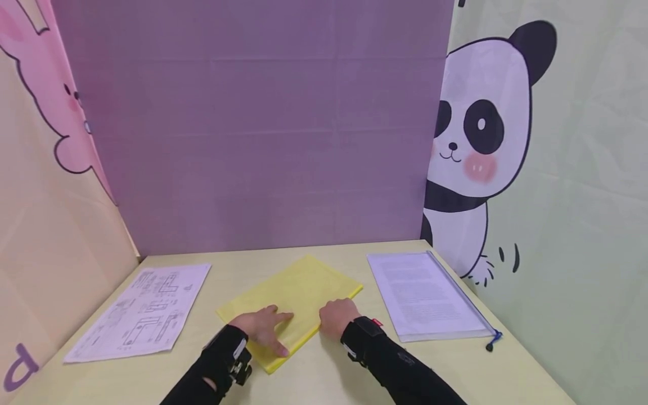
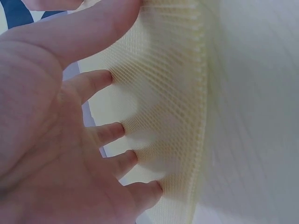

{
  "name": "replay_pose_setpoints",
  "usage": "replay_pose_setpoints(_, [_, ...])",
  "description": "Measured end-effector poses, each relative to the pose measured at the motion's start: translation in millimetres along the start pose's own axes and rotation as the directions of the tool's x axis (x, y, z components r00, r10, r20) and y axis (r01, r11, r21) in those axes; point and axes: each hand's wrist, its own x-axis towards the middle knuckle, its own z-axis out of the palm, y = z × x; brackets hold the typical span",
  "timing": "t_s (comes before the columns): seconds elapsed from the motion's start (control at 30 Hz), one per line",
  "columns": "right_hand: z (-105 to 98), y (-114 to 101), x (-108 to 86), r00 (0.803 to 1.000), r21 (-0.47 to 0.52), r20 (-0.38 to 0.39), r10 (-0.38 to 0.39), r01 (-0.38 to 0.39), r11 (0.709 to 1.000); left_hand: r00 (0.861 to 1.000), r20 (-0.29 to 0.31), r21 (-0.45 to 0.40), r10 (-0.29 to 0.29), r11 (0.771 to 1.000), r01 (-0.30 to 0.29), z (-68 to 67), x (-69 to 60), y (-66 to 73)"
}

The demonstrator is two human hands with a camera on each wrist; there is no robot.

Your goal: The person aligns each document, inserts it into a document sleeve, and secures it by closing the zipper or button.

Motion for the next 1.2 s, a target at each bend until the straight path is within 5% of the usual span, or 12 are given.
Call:
replay_pose_setpoints(0.4, [2.7, 6.4, 0.6, 0.999, -0.007, -0.034, 0.019, -0.019, 1.000, 1.000, -0.004, -0.029, 0.008, 1.000, -0.008, -1.5, 0.4, 0.5])
replay_pose_setpoints(0.83, [-11.3, -3.8, -13.7, 0.999, 0.079, 0.043, 0.008, -0.011, 0.997, 0.995, -0.036, -0.002, 0.095, 0.995, -0.095, 3.1, -0.5, -7.5])
replay_pose_setpoints(1.2, [-7.4, -10.5, -16.2, 0.995, 0.046, 0.094, 0.021, -0.026, 0.999, 0.997, -0.057, 0.039, 0.052, 0.998, -0.050, 8.3, 3.4, -3.7])
